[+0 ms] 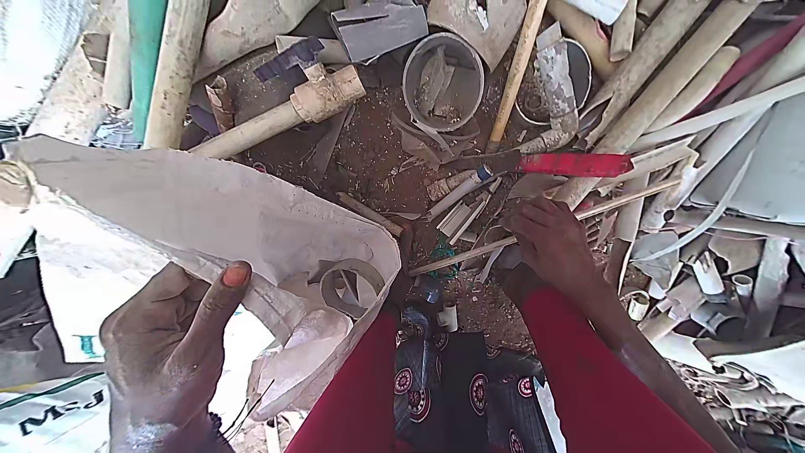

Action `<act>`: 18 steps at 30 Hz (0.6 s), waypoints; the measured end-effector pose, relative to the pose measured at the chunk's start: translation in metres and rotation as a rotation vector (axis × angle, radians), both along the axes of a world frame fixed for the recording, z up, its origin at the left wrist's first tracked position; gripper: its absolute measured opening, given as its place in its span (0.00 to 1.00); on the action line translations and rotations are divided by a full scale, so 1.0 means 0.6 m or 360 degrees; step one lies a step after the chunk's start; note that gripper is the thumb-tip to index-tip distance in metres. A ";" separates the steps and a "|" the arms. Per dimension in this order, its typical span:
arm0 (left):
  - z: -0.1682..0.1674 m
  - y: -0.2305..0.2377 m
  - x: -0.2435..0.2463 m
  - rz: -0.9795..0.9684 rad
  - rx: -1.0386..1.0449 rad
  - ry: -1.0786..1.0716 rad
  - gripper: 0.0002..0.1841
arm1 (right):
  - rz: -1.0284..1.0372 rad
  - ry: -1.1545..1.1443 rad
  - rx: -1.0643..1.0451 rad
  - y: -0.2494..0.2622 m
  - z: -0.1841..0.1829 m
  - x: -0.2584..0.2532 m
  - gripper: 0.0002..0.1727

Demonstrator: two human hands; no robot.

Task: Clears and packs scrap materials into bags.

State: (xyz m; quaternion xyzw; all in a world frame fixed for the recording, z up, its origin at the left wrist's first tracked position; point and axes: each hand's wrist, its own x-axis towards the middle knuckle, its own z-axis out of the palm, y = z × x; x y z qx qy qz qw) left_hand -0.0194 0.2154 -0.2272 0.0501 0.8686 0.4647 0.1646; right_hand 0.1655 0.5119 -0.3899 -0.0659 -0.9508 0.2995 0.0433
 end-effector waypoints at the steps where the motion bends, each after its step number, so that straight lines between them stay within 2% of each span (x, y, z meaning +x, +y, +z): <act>1: -0.005 -0.011 -0.003 -0.0025 0.0016 0.0012 0.08 | -0.0060 0.0133 -0.0120 -0.005 0.017 -0.001 0.11; 3: -0.033 -0.075 -0.016 -0.0220 0.0065 0.0071 0.03 | -0.0196 0.0387 -0.0301 -0.005 0.067 -0.013 0.08; 4: -0.043 -0.096 -0.020 -0.0284 0.0060 0.0104 0.05 | -0.0246 0.0500 -0.0357 0.002 0.088 -0.020 0.05; 6: -0.049 -0.097 -0.020 -0.0285 0.0057 0.0139 0.07 | -0.0341 0.0607 -0.0433 0.027 0.110 -0.032 0.03; 8: -0.047 -0.090 -0.018 -0.0291 0.0068 0.0137 0.07 | -0.0469 0.0500 -0.0345 0.055 0.106 -0.033 0.04; 10: -0.043 -0.086 -0.017 -0.0286 0.0071 0.0120 0.07 | -0.0580 0.0207 -0.0090 0.078 0.095 -0.031 0.10; 12: -0.033 -0.072 -0.013 -0.0233 0.0051 0.0093 0.05 | -0.0658 0.0102 -0.0047 0.089 0.091 -0.025 0.11; 14: -0.030 -0.070 -0.010 -0.0214 0.0073 0.0078 0.05 | -0.0773 0.0264 -0.0301 0.091 0.094 -0.018 0.09; 18: -0.017 -0.072 -0.008 -0.0273 0.0244 0.0131 0.04 | -0.1175 0.0662 -0.1075 0.081 0.079 -0.055 0.14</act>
